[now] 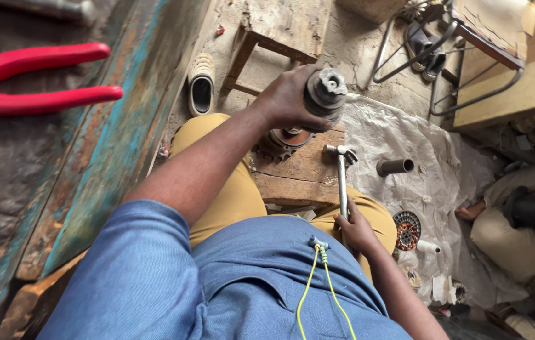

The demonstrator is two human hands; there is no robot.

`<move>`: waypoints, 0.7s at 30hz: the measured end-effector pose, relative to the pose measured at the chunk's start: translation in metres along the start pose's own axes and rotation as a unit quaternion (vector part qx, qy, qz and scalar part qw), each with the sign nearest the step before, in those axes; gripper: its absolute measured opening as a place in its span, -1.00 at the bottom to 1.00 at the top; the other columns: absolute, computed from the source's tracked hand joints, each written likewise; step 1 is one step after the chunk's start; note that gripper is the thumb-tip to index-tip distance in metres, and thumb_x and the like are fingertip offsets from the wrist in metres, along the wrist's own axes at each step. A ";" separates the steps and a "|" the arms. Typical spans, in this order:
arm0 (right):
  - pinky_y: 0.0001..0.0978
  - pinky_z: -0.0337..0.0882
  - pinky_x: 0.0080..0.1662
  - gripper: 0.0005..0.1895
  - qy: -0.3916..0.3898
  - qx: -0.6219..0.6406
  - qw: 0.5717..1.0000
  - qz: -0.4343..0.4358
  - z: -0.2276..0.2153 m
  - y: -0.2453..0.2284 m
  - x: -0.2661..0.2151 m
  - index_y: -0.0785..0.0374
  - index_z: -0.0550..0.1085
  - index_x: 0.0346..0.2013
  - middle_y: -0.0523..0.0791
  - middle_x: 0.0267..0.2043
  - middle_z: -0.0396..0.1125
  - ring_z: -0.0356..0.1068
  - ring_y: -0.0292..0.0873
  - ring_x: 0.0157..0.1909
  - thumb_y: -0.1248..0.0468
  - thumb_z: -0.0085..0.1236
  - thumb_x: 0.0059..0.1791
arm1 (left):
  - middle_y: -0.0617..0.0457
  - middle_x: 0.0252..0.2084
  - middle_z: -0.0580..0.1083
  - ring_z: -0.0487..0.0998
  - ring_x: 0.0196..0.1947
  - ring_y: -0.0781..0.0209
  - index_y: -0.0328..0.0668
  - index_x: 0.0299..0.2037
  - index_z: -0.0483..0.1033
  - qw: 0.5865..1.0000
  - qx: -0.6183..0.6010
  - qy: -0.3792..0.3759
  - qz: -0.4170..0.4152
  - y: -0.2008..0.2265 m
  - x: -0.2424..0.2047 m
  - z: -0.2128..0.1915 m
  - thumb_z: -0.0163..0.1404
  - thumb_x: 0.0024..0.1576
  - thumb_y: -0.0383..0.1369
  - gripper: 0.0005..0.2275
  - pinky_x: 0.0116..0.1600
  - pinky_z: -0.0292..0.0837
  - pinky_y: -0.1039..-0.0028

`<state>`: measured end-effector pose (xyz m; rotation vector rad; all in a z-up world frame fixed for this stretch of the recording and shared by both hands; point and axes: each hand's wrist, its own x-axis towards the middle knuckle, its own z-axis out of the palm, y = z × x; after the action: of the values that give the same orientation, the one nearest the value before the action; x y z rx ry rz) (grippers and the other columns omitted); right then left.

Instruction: The person uses a hammer and a metal rod to strike and adjust a mechanical part held on a wooden block. They repeatedly reposition the part and strike it to separate or align components.

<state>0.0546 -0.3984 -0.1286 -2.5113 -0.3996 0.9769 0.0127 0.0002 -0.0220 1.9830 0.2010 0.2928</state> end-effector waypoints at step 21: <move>0.03 0.23 0.41 0.32 0.146 0.030 0.887 -0.436 -0.062 -0.241 0.016 0.10 -0.31 0.61 0.22 0.56 -0.08 0.03 0.13 0.55 0.06 0.49 -0.13 | -0.12 0.14 0.46 0.53 0.17 -0.04 -0.17 0.29 0.20 0.994 0.044 0.054 0.081 0.006 -0.016 0.010 0.46 -0.20 0.03 -0.08 0.26 0.47 0.24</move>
<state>0.0814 -0.1988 0.0174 -1.9938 -1.2229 0.2394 0.0003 -0.0157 -0.0221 2.0763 0.1222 0.5039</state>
